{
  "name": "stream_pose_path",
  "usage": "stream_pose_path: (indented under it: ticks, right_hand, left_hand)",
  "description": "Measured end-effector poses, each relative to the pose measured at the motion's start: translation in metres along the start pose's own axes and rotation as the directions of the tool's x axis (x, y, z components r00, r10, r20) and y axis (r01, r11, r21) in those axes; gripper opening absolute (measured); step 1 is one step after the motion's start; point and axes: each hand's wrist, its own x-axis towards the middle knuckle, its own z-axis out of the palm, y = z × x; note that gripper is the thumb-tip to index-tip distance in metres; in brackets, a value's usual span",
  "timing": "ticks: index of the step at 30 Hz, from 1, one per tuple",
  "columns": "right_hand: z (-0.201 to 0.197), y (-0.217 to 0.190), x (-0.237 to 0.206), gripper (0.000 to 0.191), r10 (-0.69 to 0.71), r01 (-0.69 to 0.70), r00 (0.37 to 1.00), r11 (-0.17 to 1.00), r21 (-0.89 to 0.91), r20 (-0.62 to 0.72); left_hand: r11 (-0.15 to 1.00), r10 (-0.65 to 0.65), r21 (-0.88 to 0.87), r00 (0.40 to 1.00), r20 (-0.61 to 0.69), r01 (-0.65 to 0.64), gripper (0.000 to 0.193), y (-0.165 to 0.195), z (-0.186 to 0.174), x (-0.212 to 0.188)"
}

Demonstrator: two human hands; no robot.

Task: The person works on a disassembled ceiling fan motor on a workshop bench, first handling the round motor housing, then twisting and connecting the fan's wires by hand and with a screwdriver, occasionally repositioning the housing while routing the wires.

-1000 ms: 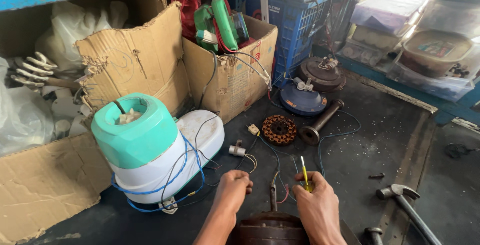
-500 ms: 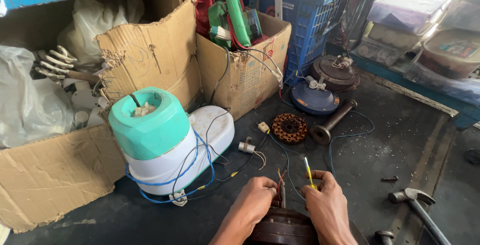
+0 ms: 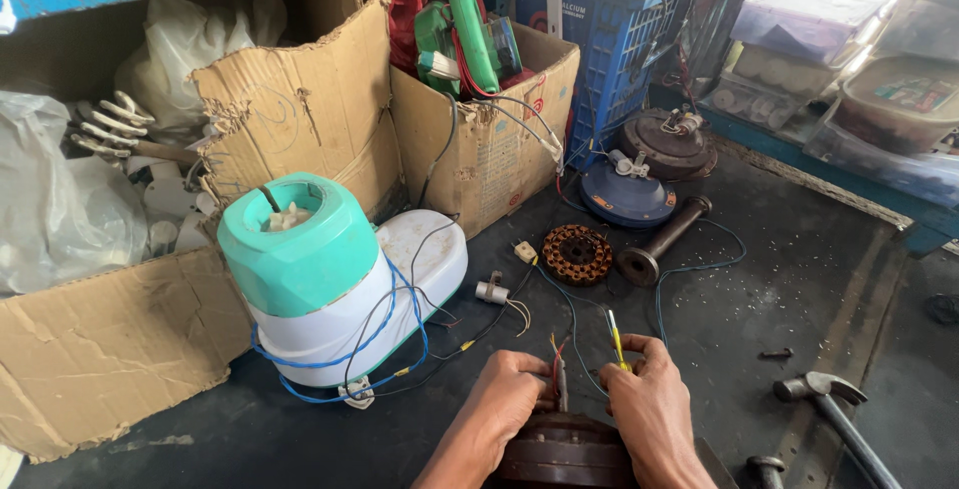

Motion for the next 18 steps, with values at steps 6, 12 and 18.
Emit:
stream_pose_path:
  ticks: [6, 12, 18]
  right_hand:
    - [0.001, 0.000, 0.001, 0.045, -0.027, 0.027, 1.000, 1.000, -0.007, -0.001]
    - [0.000, 0.001, 0.003, 0.043, -0.012, 0.012, 1.000, 1.000, -0.004, 0.017]
    - [-0.001, -0.002, 0.001, 0.043, 0.000, -0.001, 1.000, 1.000, 0.013, 0.024]
  left_hand:
    - [0.995, 0.095, -0.005, 0.995, -0.024, -0.095, 0.037, -0.004, -0.003, 0.006]
    - [0.995, 0.086, -0.048, 0.996, 0.011, -0.086, 0.036, -0.005, -0.004, 0.011]
    - [0.995, 0.102, -0.002, 0.995, -0.003, -0.102, 0.030, -0.005, -0.004, 0.010]
